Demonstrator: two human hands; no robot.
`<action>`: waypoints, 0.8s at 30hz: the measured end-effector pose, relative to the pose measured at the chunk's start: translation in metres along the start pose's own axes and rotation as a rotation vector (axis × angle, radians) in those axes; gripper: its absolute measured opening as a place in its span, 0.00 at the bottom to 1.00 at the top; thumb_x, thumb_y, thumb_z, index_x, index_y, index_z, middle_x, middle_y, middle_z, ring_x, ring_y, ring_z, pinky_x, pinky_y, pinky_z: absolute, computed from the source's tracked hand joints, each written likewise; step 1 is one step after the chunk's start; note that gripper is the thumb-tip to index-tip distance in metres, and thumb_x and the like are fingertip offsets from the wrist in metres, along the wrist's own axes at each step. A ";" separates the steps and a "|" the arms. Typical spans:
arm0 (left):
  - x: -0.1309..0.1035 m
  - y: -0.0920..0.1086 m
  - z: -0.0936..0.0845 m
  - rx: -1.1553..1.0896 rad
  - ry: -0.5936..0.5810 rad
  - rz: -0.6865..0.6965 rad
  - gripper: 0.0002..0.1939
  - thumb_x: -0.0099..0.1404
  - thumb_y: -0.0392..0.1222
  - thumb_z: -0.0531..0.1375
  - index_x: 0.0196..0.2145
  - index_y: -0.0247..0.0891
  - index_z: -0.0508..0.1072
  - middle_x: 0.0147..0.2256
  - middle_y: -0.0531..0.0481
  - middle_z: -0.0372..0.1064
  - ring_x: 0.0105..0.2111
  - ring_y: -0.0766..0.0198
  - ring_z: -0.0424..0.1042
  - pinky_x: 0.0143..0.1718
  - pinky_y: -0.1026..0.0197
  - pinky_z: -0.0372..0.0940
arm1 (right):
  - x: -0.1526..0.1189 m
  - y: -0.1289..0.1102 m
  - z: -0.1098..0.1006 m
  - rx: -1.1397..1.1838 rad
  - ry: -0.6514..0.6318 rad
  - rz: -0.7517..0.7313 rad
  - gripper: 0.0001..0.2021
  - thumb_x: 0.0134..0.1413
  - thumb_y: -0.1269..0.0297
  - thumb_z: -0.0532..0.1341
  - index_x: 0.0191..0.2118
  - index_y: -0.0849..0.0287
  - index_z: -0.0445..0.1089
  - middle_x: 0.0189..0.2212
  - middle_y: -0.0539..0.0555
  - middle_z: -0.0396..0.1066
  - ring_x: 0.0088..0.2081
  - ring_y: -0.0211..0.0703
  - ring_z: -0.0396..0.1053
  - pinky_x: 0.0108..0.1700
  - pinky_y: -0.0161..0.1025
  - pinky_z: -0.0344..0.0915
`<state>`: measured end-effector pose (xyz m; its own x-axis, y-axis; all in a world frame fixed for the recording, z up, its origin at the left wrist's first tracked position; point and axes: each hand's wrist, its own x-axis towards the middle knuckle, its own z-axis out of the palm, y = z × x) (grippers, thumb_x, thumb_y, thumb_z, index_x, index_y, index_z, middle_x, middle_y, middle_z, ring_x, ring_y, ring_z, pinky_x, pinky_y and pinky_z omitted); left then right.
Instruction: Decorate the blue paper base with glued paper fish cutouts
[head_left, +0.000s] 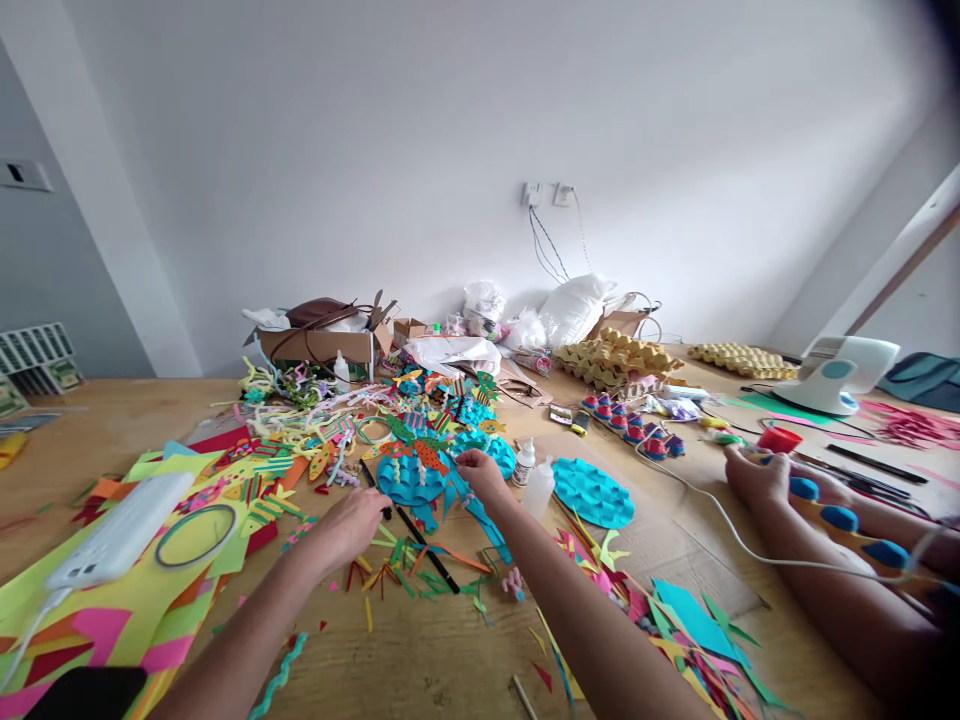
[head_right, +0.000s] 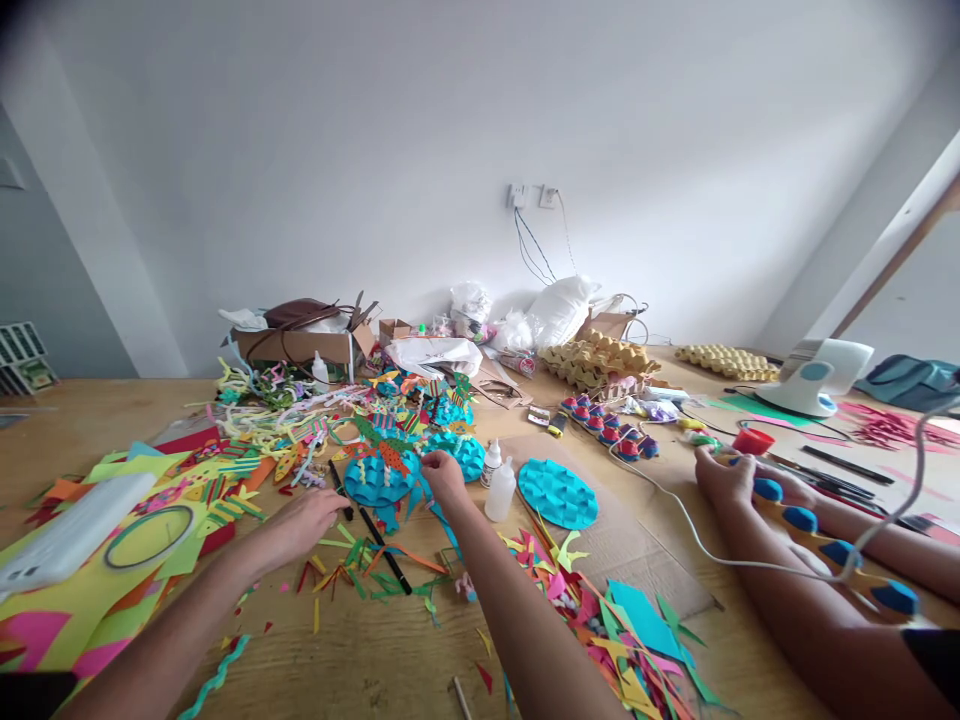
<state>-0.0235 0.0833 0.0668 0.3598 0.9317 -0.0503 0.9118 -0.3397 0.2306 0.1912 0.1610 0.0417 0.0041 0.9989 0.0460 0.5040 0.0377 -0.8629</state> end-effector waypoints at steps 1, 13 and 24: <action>-0.004 0.002 -0.002 0.001 0.010 0.001 0.19 0.60 0.31 0.46 0.42 0.35 0.73 0.44 0.40 0.70 0.45 0.57 0.68 0.48 0.57 0.60 | -0.006 -0.003 -0.004 -0.007 -0.014 -0.008 0.11 0.41 0.74 0.52 0.33 0.63 0.68 0.26 0.51 0.69 0.28 0.38 0.66 0.28 0.32 0.60; -0.089 -0.012 -0.019 -0.167 0.258 -0.128 0.19 0.59 0.41 0.47 0.42 0.42 0.73 0.44 0.49 0.72 0.42 0.59 0.70 0.44 0.60 0.63 | -0.189 -0.023 -0.077 -0.660 -0.436 -0.294 0.09 0.47 0.72 0.54 0.31 0.59 0.70 0.27 0.52 0.71 0.30 0.40 0.66 0.29 0.33 0.51; -0.153 -0.004 0.009 -0.359 0.436 -0.267 0.20 0.55 0.46 0.46 0.42 0.41 0.70 0.35 0.49 0.74 0.30 0.60 0.73 0.33 0.61 0.67 | -0.290 0.027 -0.088 -0.855 -0.420 0.194 0.08 0.51 0.71 0.52 0.34 0.59 0.68 0.37 0.58 0.73 0.40 0.49 0.70 0.34 0.37 0.55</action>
<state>-0.0811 -0.0592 0.0652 -0.0543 0.9711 0.2326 0.8087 -0.0939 0.5807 0.2796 -0.1305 0.0487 -0.0721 0.9202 -0.3848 0.9851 0.0053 -0.1719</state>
